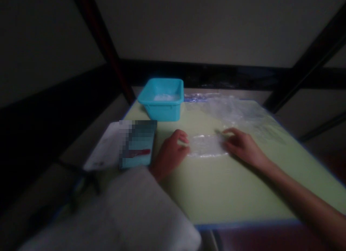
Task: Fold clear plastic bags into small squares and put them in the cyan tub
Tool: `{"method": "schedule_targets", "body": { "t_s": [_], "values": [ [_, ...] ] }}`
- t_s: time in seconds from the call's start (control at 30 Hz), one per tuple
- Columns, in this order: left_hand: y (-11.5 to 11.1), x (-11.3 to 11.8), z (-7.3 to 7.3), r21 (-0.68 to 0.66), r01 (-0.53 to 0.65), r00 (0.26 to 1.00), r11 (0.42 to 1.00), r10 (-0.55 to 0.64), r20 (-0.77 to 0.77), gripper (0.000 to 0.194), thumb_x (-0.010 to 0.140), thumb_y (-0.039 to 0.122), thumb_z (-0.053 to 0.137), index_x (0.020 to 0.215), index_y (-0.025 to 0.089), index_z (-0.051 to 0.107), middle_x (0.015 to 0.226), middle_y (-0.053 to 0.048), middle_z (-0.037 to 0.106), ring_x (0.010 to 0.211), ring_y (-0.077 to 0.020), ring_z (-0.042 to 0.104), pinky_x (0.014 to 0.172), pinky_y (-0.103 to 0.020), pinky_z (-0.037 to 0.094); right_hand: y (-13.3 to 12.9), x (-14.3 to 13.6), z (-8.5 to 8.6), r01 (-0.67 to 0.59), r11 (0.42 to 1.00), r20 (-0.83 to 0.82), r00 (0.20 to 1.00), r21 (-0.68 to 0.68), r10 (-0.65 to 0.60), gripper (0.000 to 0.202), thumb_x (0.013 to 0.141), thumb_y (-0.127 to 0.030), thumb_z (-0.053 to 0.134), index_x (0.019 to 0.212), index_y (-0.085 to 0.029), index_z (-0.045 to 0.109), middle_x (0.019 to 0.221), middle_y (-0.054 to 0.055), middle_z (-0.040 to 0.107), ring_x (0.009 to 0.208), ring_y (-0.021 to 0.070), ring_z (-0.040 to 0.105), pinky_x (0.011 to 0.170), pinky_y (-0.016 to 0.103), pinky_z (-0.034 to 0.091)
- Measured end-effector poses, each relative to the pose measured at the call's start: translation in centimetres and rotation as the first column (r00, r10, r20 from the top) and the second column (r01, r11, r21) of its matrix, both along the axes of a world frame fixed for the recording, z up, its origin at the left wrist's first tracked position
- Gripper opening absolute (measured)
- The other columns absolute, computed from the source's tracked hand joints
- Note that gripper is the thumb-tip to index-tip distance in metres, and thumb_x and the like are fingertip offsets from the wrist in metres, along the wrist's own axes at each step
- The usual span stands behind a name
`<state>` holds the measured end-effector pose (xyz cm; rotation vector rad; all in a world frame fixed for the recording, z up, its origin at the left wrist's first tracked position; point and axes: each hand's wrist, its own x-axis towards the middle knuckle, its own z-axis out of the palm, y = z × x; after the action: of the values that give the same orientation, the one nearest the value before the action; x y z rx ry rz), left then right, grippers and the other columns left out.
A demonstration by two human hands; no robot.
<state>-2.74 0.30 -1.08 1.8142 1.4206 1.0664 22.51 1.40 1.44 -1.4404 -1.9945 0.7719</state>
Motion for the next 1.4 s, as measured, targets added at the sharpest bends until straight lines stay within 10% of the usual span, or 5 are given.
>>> {"method": "schedule_targets", "body": {
  "t_s": [0.63,1.4],
  "values": [
    [-0.9,-0.1,1.0,-0.051,-0.021,0.934,0.998,0.001,-0.358,0.031,0.069,0.010,0.060,0.097,0.021,0.053,0.089,0.002,0.060,0.066,-0.0116,0.053,0.061,-0.024,0.039,-0.5,-0.2,-0.1,0.030,0.993,0.085,0.996,0.111,-0.040,0.031,0.076,-0.027,0.051,0.104,-0.014,0.052,0.066,0.003,0.065,0.052,0.0155,0.056,0.049,0.026,0.041],
    [-0.8,0.1,0.6,0.089,0.075,0.926,0.993,-0.036,-0.377,0.013,0.075,0.008,0.053,0.083,0.018,0.055,0.079,0.001,0.059,0.063,-0.0120,0.050,0.056,-0.023,0.037,-0.4,-0.4,-0.7,0.051,0.983,0.218,0.972,0.179,-0.090,0.030,0.075,-0.022,0.050,0.104,-0.016,0.053,0.063,0.001,0.062,0.052,0.0153,0.055,0.050,0.025,0.036]
  ]
}}
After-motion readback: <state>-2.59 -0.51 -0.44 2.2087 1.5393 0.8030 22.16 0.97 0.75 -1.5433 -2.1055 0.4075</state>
